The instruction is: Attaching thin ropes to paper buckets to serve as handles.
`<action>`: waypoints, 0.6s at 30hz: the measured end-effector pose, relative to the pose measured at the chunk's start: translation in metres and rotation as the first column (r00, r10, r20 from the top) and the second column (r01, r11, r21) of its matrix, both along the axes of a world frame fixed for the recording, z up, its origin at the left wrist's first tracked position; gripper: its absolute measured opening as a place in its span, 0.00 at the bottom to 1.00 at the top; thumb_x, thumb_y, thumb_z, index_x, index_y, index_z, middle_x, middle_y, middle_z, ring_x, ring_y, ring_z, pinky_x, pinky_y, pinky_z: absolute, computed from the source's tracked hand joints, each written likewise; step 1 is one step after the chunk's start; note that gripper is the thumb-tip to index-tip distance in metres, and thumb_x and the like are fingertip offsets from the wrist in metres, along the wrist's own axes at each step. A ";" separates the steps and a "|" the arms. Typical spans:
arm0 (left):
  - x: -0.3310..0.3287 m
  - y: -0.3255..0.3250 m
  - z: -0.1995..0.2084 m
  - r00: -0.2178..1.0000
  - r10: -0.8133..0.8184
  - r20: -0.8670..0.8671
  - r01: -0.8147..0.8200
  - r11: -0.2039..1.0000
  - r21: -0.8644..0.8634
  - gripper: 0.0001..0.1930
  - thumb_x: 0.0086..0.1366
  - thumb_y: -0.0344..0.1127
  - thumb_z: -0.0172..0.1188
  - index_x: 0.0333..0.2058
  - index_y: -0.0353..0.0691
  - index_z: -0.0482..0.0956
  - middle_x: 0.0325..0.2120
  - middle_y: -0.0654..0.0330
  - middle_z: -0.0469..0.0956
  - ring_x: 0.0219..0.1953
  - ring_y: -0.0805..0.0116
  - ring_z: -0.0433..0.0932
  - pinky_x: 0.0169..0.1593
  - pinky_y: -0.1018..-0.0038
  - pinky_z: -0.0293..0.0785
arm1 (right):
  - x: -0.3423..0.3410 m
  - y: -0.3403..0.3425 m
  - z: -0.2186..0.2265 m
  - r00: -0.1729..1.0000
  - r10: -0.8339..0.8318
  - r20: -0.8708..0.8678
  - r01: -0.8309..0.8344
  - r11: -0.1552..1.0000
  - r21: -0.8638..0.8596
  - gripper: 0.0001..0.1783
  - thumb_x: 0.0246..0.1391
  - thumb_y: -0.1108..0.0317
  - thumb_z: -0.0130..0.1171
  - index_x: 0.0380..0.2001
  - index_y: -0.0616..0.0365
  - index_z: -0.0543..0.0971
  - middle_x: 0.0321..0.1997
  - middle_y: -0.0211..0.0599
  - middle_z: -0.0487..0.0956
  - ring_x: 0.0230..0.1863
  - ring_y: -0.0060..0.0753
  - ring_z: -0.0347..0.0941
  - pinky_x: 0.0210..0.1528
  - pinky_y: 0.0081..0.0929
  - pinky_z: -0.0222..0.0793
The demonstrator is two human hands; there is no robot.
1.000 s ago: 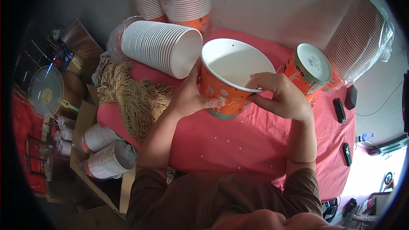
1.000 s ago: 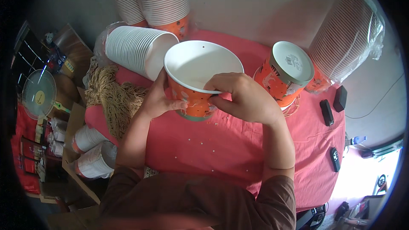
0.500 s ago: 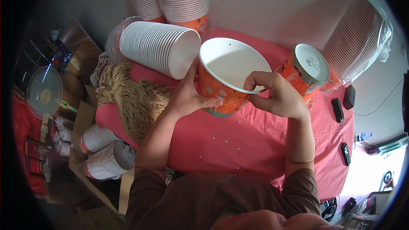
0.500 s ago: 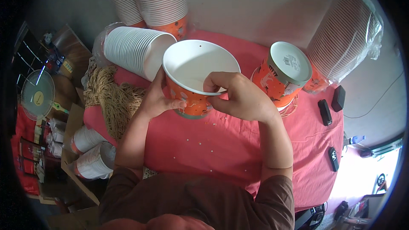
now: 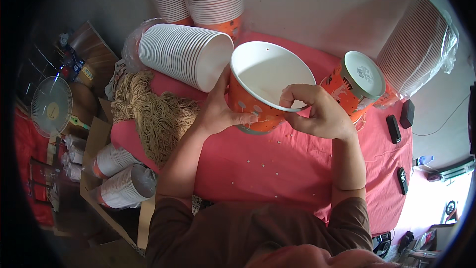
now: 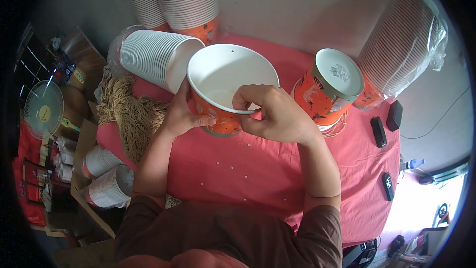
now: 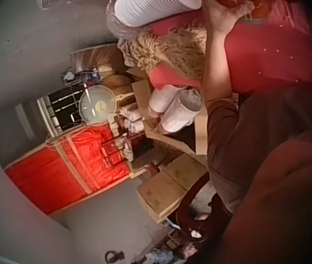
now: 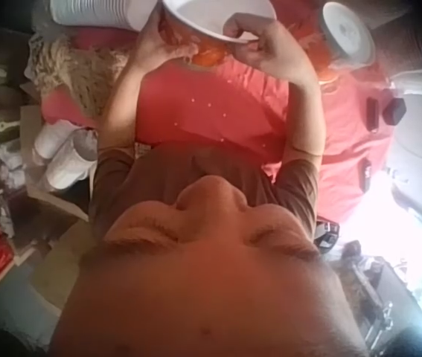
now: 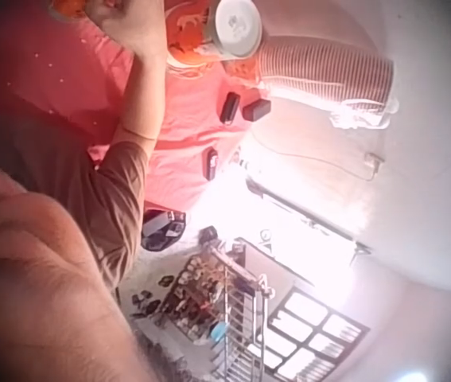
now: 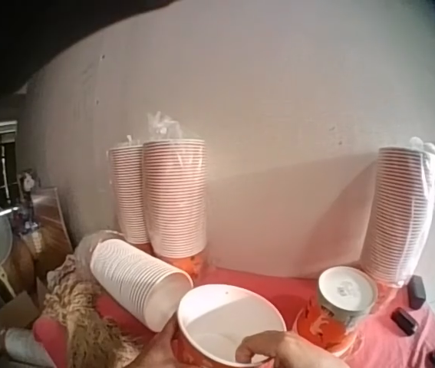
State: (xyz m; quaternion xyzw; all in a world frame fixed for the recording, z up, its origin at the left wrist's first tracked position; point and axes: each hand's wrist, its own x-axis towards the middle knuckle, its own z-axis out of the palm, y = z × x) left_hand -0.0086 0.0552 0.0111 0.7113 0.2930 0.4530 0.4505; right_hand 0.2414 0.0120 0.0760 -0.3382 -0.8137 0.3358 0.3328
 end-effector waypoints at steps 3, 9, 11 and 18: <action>0.000 0.001 -0.001 1.000 0.005 -0.028 -0.005 1.000 0.005 0.68 0.39 0.53 0.83 0.70 0.36 0.45 0.64 0.51 0.60 0.68 0.55 0.59 0.69 0.60 0.58 | -0.002 0.003 -0.004 0.999 0.007 -0.038 -0.005 0.998 0.062 0.07 0.43 0.79 0.60 0.29 0.64 0.75 0.27 0.37 0.76 0.32 0.33 0.74 0.37 0.30 0.69; 0.000 0.001 -0.004 0.998 0.030 -0.050 -0.028 0.999 0.042 0.68 0.40 0.52 0.83 0.71 0.38 0.44 0.65 0.52 0.59 0.68 0.55 0.59 0.69 0.60 0.59 | -0.008 0.001 -0.006 0.997 -0.074 -0.021 0.076 0.989 0.124 0.07 0.43 0.76 0.60 0.26 0.63 0.72 0.23 0.41 0.73 0.26 0.38 0.70 0.31 0.34 0.67; 0.000 0.001 -0.004 0.999 0.028 -0.030 -0.027 0.999 0.037 0.68 0.40 0.52 0.83 0.71 0.38 0.44 0.65 0.51 0.59 0.68 0.55 0.59 0.69 0.60 0.59 | -0.008 0.000 -0.005 0.997 -0.075 -0.029 0.078 0.988 0.132 0.07 0.42 0.77 0.60 0.25 0.63 0.72 0.23 0.42 0.72 0.25 0.39 0.69 0.31 0.34 0.67; -0.002 0.005 -0.008 0.998 0.046 -0.049 -0.041 0.995 0.087 0.67 0.41 0.50 0.83 0.71 0.37 0.43 0.66 0.50 0.58 0.69 0.55 0.57 0.70 0.60 0.58 | -0.009 -0.002 -0.004 0.987 -0.104 0.123 0.082 0.981 0.174 0.10 0.40 0.81 0.58 0.30 0.63 0.72 0.28 0.40 0.73 0.34 0.40 0.70 0.39 0.33 0.67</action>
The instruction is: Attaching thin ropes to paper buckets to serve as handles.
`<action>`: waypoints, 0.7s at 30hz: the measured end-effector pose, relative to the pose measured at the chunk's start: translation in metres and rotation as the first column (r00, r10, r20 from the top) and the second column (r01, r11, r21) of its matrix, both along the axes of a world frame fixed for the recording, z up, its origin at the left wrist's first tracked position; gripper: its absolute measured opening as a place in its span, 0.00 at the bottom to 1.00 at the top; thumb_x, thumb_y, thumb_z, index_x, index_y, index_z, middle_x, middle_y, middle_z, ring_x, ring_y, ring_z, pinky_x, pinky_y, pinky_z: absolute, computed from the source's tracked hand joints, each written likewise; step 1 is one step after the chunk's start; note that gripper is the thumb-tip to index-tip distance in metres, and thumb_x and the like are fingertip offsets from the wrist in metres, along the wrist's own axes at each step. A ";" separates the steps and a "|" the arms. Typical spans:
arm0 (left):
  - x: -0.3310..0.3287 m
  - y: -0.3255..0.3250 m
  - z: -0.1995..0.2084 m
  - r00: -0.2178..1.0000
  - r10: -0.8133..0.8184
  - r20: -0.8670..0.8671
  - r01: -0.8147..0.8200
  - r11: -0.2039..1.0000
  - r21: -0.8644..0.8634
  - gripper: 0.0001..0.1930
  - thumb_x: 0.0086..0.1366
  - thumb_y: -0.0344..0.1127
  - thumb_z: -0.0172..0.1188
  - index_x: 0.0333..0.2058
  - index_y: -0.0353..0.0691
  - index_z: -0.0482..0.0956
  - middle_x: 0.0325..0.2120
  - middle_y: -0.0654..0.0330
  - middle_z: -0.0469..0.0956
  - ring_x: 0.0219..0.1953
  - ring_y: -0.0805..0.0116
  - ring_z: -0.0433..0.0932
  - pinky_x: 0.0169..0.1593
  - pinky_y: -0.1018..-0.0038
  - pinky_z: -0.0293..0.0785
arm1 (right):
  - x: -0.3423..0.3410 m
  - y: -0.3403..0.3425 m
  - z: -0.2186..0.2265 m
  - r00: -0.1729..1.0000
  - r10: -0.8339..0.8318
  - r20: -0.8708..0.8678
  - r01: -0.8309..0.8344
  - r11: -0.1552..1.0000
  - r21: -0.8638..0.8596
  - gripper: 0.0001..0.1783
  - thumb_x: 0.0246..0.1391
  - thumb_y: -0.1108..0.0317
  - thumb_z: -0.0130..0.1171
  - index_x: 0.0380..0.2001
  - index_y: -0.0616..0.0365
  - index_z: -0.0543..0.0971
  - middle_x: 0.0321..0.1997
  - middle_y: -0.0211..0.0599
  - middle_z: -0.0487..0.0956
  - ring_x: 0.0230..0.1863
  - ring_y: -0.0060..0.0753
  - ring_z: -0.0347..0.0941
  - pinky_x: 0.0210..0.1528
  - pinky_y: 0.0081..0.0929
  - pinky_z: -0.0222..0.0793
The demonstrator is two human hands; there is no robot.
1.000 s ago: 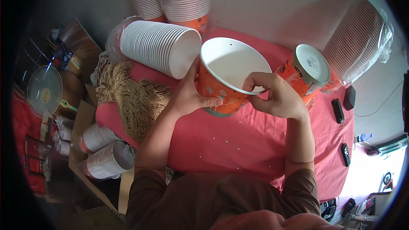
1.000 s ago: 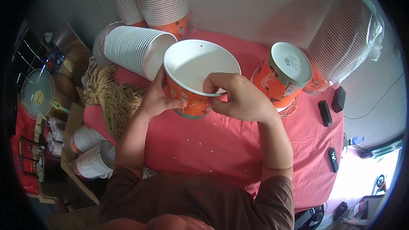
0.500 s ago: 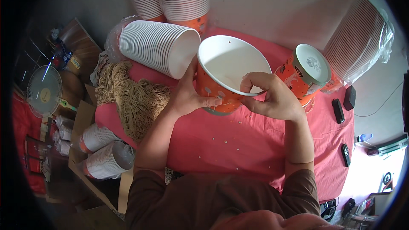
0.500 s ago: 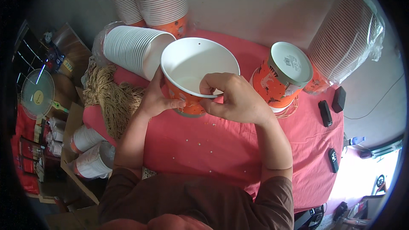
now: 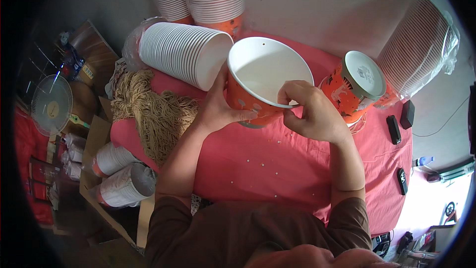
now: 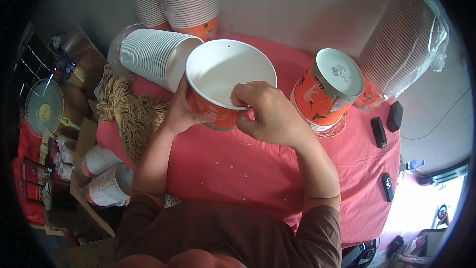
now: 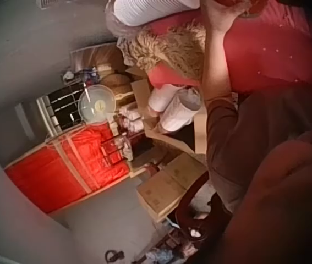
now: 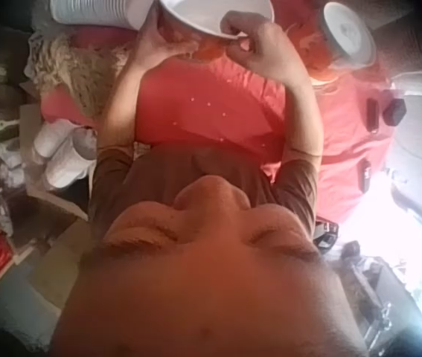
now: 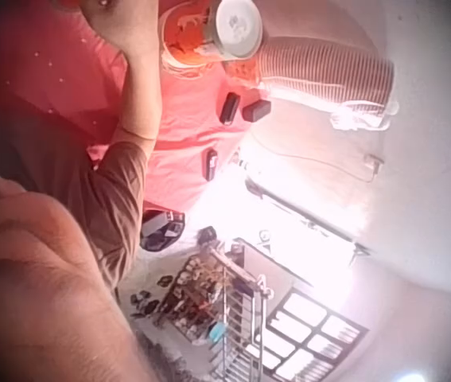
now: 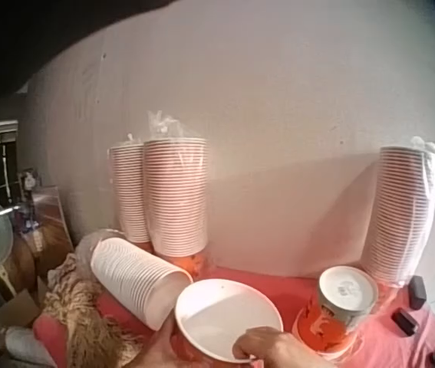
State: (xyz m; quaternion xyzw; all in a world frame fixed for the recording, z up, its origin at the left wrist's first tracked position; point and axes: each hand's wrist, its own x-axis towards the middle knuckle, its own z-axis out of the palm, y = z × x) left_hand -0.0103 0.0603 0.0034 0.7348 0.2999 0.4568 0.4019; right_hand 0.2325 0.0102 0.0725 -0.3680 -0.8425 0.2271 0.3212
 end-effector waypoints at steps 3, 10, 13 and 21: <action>0.000 0.001 0.000 1.000 0.013 0.004 -0.013 1.000 0.015 0.67 0.41 0.49 0.83 0.71 0.37 0.43 0.66 0.50 0.58 0.69 0.55 0.57 0.70 0.60 0.57 | 0.002 0.000 0.000 1.000 -0.015 -0.003 0.016 0.999 0.049 0.11 0.41 0.82 0.57 0.31 0.63 0.73 0.29 0.41 0.74 0.35 0.42 0.71 0.40 0.35 0.68; -0.008 0.011 -0.014 0.996 -0.075 0.052 0.084 0.980 -0.178 0.71 0.37 0.51 0.84 0.71 0.36 0.43 0.67 0.49 0.57 0.71 0.54 0.54 0.72 0.58 0.51 | 0.011 -0.003 0.007 0.999 0.003 0.038 -0.005 0.999 0.037 0.15 0.43 0.83 0.58 0.38 0.63 0.77 0.35 0.44 0.80 0.40 0.46 0.79 0.42 0.35 0.75; -0.004 0.014 -0.017 0.991 -0.116 0.059 0.127 0.963 -0.236 0.72 0.34 0.51 0.84 0.71 0.37 0.42 0.69 0.49 0.54 0.72 0.54 0.51 0.73 0.58 0.48 | 0.009 -0.008 0.005 0.996 0.023 0.087 -0.029 0.997 0.070 0.14 0.43 0.83 0.59 0.37 0.63 0.77 0.35 0.44 0.80 0.37 0.46 0.80 0.40 0.35 0.75; -0.012 0.020 -0.026 0.980 -0.173 -0.099 0.136 0.944 -0.302 0.66 0.41 0.36 0.80 0.73 0.42 0.42 0.72 0.50 0.50 0.74 0.59 0.47 0.74 0.61 0.46 | -0.012 -0.007 -0.018 0.974 0.098 0.204 -0.126 0.984 0.127 0.11 0.47 0.78 0.58 0.37 0.61 0.76 0.32 0.43 0.80 0.35 0.51 0.78 0.35 0.42 0.73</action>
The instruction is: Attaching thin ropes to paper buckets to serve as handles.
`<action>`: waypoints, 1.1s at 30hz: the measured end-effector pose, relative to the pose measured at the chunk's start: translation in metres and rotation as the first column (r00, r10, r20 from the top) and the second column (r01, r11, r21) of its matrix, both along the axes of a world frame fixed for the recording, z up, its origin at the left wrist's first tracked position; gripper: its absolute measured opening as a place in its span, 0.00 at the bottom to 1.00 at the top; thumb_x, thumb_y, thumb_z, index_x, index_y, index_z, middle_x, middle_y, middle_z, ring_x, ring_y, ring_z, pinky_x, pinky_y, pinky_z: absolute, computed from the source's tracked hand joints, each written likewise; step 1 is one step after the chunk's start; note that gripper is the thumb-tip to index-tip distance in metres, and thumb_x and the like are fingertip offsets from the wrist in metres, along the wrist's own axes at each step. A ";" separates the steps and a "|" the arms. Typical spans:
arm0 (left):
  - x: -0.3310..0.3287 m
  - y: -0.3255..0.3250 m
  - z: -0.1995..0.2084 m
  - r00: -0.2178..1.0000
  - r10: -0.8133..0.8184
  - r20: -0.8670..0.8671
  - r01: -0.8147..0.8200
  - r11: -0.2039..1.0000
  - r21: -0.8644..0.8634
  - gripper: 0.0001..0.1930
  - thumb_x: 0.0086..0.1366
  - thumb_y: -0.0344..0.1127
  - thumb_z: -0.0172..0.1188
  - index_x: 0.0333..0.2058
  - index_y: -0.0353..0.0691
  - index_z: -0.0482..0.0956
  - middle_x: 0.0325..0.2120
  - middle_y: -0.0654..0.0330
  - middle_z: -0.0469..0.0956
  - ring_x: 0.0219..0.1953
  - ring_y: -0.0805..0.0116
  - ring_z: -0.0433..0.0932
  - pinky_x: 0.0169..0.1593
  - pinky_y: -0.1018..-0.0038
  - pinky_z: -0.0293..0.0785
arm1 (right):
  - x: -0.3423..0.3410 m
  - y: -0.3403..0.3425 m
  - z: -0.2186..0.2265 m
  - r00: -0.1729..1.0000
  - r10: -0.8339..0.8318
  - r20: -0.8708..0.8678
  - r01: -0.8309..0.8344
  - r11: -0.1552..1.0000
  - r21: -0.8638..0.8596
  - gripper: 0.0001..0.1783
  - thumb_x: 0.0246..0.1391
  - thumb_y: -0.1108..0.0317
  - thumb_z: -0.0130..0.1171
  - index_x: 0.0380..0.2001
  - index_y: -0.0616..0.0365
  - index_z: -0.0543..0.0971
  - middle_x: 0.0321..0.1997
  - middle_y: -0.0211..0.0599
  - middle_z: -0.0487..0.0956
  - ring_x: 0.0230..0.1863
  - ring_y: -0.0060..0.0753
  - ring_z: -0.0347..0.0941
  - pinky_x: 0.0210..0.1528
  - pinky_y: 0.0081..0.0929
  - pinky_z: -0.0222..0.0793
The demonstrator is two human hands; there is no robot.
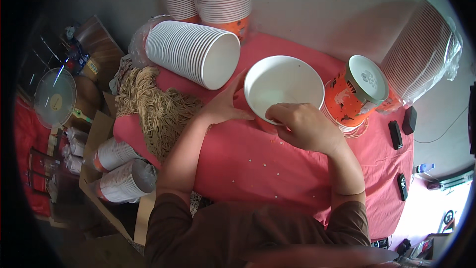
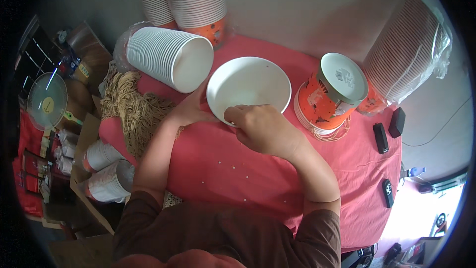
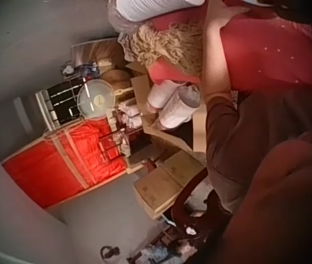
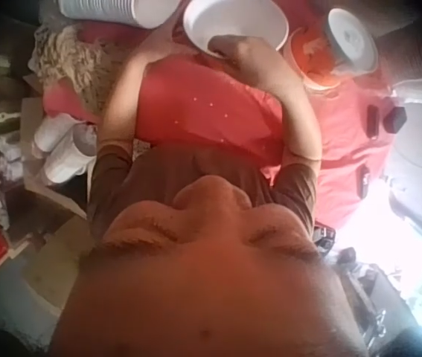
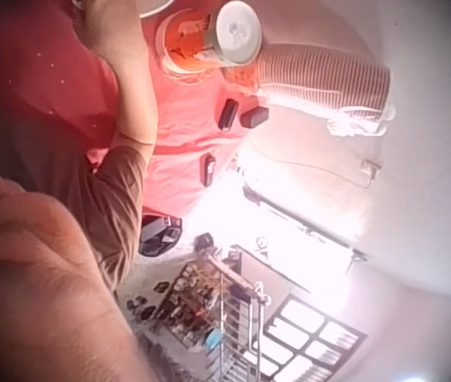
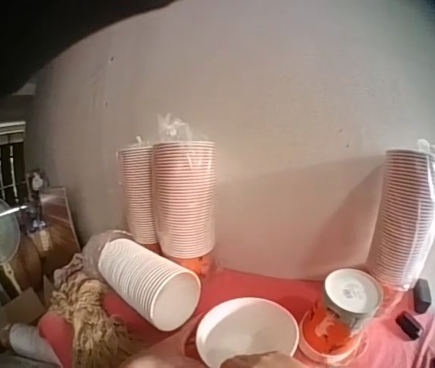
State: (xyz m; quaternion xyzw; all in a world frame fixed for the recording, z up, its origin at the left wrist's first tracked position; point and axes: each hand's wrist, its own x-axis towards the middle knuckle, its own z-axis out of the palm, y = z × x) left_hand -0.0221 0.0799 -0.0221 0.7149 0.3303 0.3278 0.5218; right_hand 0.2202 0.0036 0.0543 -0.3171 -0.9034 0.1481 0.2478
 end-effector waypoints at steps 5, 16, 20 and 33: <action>-0.012 0.007 -0.009 0.976 -0.035 -0.214 0.008 0.992 -0.126 0.41 0.52 0.32 0.72 0.64 0.37 0.64 0.58 0.52 0.72 0.60 0.61 0.72 0.62 0.66 0.68 | -0.010 -0.001 -0.005 0.996 -0.071 0.053 0.071 0.997 0.009 0.09 0.48 0.74 0.60 0.35 0.60 0.75 0.29 0.47 0.80 0.34 0.54 0.79 0.35 0.46 0.73; 0.001 -0.001 -0.016 0.917 0.020 -0.399 0.010 0.997 0.073 0.24 0.58 0.33 0.62 0.54 0.35 0.72 0.35 0.50 0.83 0.38 0.57 0.82 0.44 0.65 0.77 | -0.011 -0.001 -0.011 0.979 -0.127 0.160 0.117 0.990 0.073 0.07 0.52 0.69 0.60 0.35 0.58 0.76 0.25 0.45 0.79 0.30 0.52 0.78 0.33 0.46 0.72; 0.001 -0.002 -0.013 0.904 0.019 -0.428 0.022 0.996 0.089 0.24 0.59 0.33 0.61 0.54 0.35 0.72 0.36 0.49 0.82 0.38 0.56 0.82 0.44 0.64 0.77 | -0.011 -0.001 -0.012 0.982 -0.125 0.139 0.115 0.991 0.074 0.06 0.53 0.69 0.59 0.33 0.59 0.75 0.25 0.46 0.79 0.30 0.53 0.78 0.33 0.46 0.73; 0.000 -0.007 -0.020 0.921 0.023 -0.388 0.001 0.998 0.063 0.27 0.62 0.36 0.62 0.59 0.36 0.70 0.40 0.49 0.82 0.43 0.57 0.82 0.47 0.65 0.76 | -0.011 0.002 -0.013 0.984 -0.119 0.130 0.110 0.991 0.075 0.07 0.52 0.68 0.60 0.33 0.58 0.75 0.25 0.46 0.78 0.29 0.53 0.77 0.31 0.47 0.71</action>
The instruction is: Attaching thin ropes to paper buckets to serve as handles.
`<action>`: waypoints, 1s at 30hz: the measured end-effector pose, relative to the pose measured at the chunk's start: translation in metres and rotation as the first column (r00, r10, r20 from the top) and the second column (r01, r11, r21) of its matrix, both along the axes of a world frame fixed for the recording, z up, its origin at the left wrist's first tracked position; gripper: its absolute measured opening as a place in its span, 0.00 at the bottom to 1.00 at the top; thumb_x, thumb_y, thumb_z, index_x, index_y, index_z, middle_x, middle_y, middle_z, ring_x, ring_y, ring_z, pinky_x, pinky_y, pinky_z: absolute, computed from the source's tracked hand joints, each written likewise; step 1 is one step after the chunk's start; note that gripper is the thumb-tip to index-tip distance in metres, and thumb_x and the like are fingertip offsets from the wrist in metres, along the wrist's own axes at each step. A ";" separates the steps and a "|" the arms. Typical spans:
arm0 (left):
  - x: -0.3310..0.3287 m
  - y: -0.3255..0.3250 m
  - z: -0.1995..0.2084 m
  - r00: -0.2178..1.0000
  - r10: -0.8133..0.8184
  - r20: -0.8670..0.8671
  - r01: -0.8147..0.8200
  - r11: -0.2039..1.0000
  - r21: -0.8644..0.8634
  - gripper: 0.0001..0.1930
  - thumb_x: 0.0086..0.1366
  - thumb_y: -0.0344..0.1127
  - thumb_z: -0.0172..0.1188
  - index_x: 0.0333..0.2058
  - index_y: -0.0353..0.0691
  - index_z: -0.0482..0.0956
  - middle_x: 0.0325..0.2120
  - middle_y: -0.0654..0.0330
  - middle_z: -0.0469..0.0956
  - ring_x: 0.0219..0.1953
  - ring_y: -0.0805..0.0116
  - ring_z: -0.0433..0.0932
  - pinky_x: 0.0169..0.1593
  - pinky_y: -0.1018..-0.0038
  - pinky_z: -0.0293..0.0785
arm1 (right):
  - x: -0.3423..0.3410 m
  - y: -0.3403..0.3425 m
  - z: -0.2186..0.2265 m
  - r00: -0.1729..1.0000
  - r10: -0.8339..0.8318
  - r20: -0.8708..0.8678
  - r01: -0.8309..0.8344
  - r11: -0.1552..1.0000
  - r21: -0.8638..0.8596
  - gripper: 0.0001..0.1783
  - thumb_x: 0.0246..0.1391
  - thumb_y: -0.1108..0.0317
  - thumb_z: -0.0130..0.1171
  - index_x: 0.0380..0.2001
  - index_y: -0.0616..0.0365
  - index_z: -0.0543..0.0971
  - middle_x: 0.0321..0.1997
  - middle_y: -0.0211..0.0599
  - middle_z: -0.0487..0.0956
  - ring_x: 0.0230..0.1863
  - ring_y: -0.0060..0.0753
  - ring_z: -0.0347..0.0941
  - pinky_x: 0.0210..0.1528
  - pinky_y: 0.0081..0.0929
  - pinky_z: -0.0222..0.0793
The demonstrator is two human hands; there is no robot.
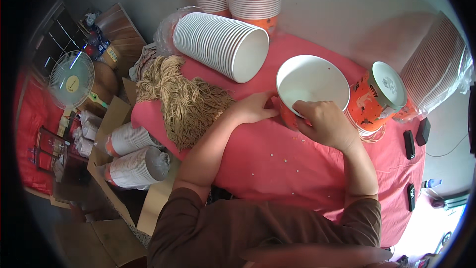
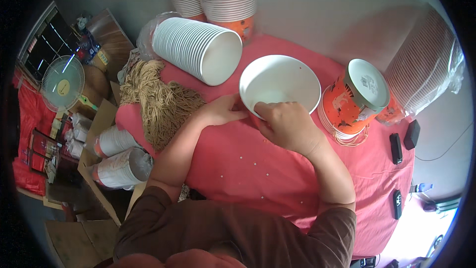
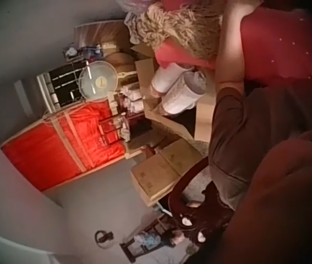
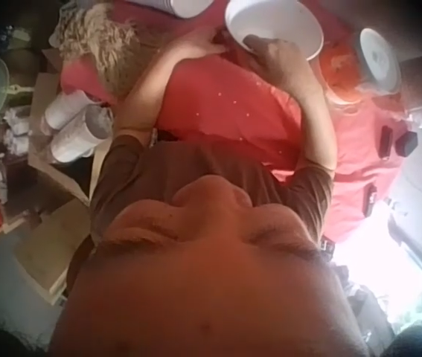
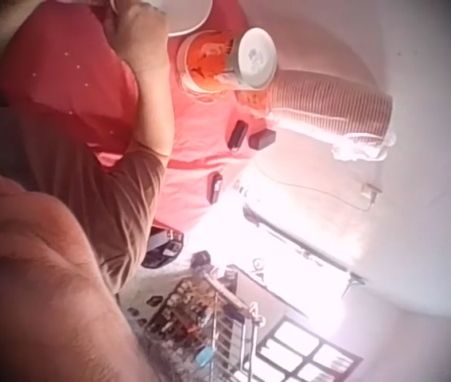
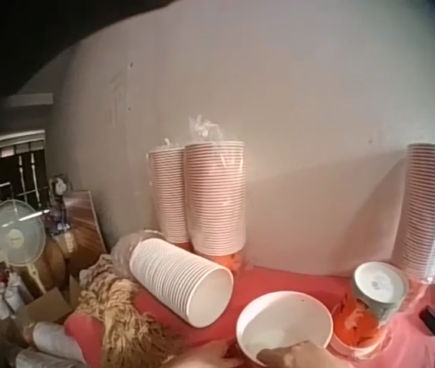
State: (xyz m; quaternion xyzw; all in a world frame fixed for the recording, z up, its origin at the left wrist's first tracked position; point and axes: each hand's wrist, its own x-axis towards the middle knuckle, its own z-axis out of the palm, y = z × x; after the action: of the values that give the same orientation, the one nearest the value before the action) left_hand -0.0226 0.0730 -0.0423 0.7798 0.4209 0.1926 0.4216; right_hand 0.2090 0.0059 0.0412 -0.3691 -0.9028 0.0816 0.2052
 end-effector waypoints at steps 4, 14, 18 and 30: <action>-0.004 0.001 0.003 1.000 -0.012 0.003 0.012 0.999 -0.045 0.27 0.62 0.37 0.62 0.59 0.37 0.70 0.39 0.50 0.82 0.41 0.59 0.82 0.47 0.66 0.76 | -0.001 -0.002 -0.001 1.000 -0.018 0.020 0.017 1.000 0.012 0.07 0.51 0.69 0.60 0.33 0.59 0.75 0.24 0.46 0.78 0.29 0.53 0.77 0.31 0.46 0.71; -0.021 0.000 -0.001 0.995 0.069 -0.073 -0.060 0.991 0.123 0.20 0.62 0.36 0.62 0.52 0.36 0.76 0.39 0.49 0.83 0.41 0.59 0.82 0.46 0.66 0.76 | -0.006 -0.005 0.000 0.994 -0.071 0.087 0.074 0.997 -0.031 0.08 0.49 0.70 0.60 0.34 0.58 0.74 0.24 0.46 0.77 0.30 0.53 0.77 0.32 0.47 0.71; -0.057 -0.006 0.039 0.922 0.364 0.128 -0.386 0.888 0.252 0.11 0.64 0.36 0.60 0.41 0.36 0.80 0.37 0.52 0.83 0.39 0.62 0.82 0.42 0.66 0.76 | -0.004 -0.004 -0.003 0.984 -0.087 0.154 0.091 0.996 -0.014 0.09 0.49 0.70 0.61 0.34 0.58 0.73 0.24 0.46 0.77 0.31 0.53 0.77 0.34 0.47 0.71; -0.083 -0.001 0.027 0.748 0.590 -0.304 -0.406 0.769 0.494 0.06 0.62 0.33 0.61 0.34 0.39 0.83 0.39 0.52 0.82 0.40 0.50 0.81 0.45 0.57 0.76 | -0.006 -0.003 -0.009 0.964 -0.141 0.226 0.119 0.987 0.106 0.08 0.51 0.67 0.60 0.34 0.54 0.73 0.22 0.38 0.79 0.27 0.46 0.79 0.28 0.42 0.72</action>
State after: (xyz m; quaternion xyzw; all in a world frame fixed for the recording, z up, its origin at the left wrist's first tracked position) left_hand -0.1056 0.0724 -0.0153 0.7259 0.6537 0.1989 0.0788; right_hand 0.2026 0.0028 0.0322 -0.4247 -0.8972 -0.0172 0.1195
